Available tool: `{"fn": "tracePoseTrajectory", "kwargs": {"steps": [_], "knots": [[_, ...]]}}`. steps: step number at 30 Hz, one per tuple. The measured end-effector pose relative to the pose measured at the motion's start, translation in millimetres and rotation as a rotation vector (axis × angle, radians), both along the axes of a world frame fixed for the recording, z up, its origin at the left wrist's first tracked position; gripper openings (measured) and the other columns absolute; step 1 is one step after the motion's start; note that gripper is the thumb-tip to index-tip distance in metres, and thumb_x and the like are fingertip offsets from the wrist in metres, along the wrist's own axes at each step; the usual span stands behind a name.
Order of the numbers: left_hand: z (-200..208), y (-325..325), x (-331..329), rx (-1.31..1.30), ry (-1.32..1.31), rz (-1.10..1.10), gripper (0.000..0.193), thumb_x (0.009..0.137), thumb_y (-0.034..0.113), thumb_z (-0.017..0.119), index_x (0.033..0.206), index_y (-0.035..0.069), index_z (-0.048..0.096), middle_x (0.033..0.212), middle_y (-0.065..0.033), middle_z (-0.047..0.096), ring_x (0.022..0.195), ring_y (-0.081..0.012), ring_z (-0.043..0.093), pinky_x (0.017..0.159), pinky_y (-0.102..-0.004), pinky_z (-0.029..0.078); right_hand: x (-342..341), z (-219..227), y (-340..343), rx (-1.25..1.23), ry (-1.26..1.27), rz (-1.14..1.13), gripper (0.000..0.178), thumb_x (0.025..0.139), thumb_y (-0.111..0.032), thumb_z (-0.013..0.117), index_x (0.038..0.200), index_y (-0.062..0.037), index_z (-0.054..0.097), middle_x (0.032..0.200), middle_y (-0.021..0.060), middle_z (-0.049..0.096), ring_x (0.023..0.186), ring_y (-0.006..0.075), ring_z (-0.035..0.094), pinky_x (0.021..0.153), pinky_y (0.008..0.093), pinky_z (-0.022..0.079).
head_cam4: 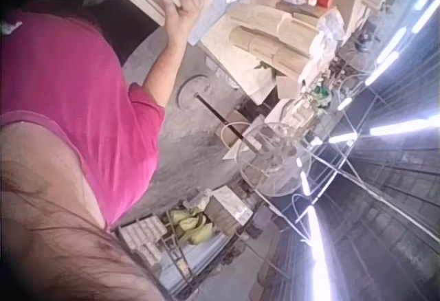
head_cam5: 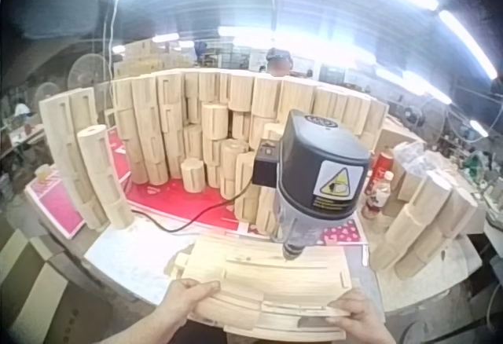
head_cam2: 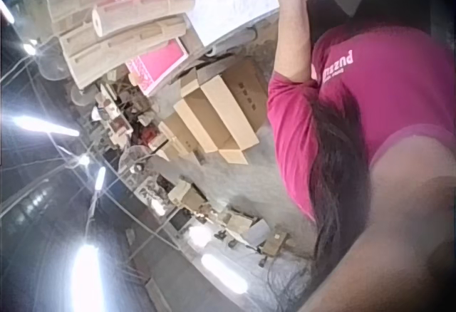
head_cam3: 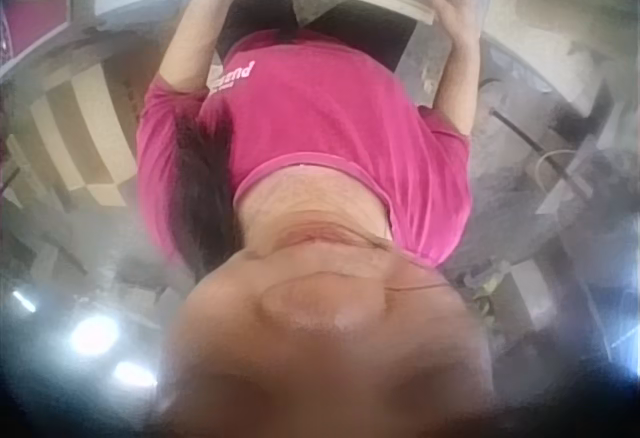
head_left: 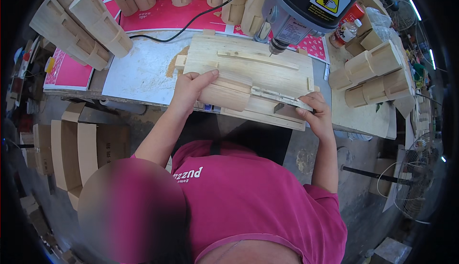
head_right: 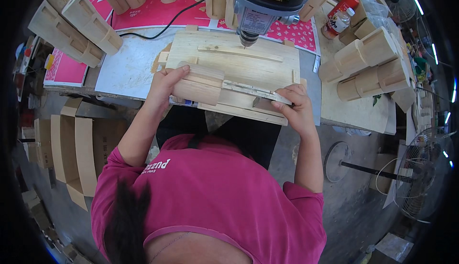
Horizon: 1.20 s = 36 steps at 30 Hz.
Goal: Operating a drill press to make holes in cylindrical wood blocks while using a jig for alignment.
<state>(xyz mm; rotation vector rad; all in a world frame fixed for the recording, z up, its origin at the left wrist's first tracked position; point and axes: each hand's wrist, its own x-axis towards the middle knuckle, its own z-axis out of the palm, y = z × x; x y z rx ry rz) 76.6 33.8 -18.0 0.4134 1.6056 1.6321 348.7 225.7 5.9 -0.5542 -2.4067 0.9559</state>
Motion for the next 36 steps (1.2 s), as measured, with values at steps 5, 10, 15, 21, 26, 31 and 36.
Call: {"fn": "tracePoseTrajectory", "kwargs": {"steps": [5, 10, 15, 21, 26, 31, 36], "knots": [[-0.7, 7.5, 12.1, 0.031, -0.119, 0.038, 0.042, 0.074, 0.03, 0.069, 0.078, -0.01, 0.06, 0.071, -0.0133, 0.062, 0.06, -0.0128, 0.058, 0.056, -0.0217, 0.045, -5.1, -2.4, 2.1, 0.009, -0.007, 0.002, 0.027, 0.062, -0.009, 0.073, 0.087, -0.003, 0.066, 0.081, 0.0056, 0.058, 0.083, 0.0214, 0.05, 0.076, 0.0312, 0.039], [-11.7, 12.9, 20.5, -0.107, -0.015, -0.116, 0.044, 0.079, 0.036, 0.065, 0.089, -0.006, 0.059, 0.079, -0.009, 0.062, 0.068, -0.0122, 0.059, 0.063, -0.022, 0.045, -16.2, -1.5, 0.0, 0.118, -0.04, 0.003, 0.027, 0.061, -0.01, 0.074, 0.086, -0.0034, 0.066, 0.083, 0.0055, 0.058, 0.084, 0.0224, 0.05, 0.076, 0.0323, 0.04], [-18.1, 0.2, 29.9, 0.155, 0.236, -0.316, 0.052, 0.069, 0.045, 0.072, 0.092, -0.001, 0.059, 0.085, -0.0053, 0.057, 0.077, -0.0119, 0.054, 0.064, -0.0244, 0.04, -12.1, -1.2, -0.6, 0.317, 0.02, -0.057, 0.039, 0.06, -0.013, 0.075, 0.095, -0.0047, 0.062, 0.085, 0.0074, 0.058, 0.083, 0.0227, 0.05, 0.075, 0.0325, 0.041], [-40.1, -4.6, 18.3, 0.056, 1.232, -0.361, 0.053, 0.057, 0.036, 0.076, 0.101, 0.01, 0.061, 0.09, -0.004, 0.056, 0.093, -0.0235, 0.049, 0.083, -0.0376, 0.031, 14.1, -27.8, 1.8, 0.025, -0.196, -0.324, 0.042, 0.066, -0.018, 0.075, 0.1, -0.0035, 0.056, 0.074, 0.0092, 0.058, 0.065, 0.0177, 0.052, 0.061, 0.0286, 0.042], [-50.7, 16.7, 24.4, 0.093, 1.331, -0.262, 0.05, 0.055, 0.034, 0.076, 0.098, 0.012, 0.062, 0.088, -0.0016, 0.057, 0.091, -0.0215, 0.049, 0.08, -0.0384, 0.031, -2.7, -34.7, 13.6, 0.017, -0.119, -0.365, 0.038, 0.07, -0.023, 0.075, 0.094, -0.0029, 0.053, 0.058, 0.0094, 0.055, 0.048, 0.0163, 0.051, 0.046, 0.0281, 0.039], [-53.3, 44.3, 14.3, 0.032, 1.278, -0.164, 0.05, 0.054, 0.033, 0.076, 0.097, 0.013, 0.062, 0.082, 0.0004, 0.056, 0.086, -0.0204, 0.048, 0.077, -0.0369, 0.029, -22.4, -35.9, 35.2, 0.041, -0.089, -0.384, 0.036, 0.071, -0.021, 0.074, 0.093, -0.0025, 0.053, 0.057, 0.0101, 0.055, 0.048, 0.0133, 0.051, 0.046, 0.0276, 0.038], [-58.7, 60.1, -7.1, 0.029, 1.281, -0.188, 0.05, 0.055, 0.033, 0.077, 0.099, 0.014, 0.061, 0.079, 0.0017, 0.055, 0.085, -0.019, 0.048, 0.076, -0.0364, 0.027, -48.4, -28.9, 47.8, -0.017, -0.122, -0.431, 0.038, 0.071, -0.022, 0.074, 0.097, -0.0029, 0.053, 0.056, 0.0067, 0.054, 0.047, 0.0108, 0.049, 0.045, 0.0271, 0.037]]}}
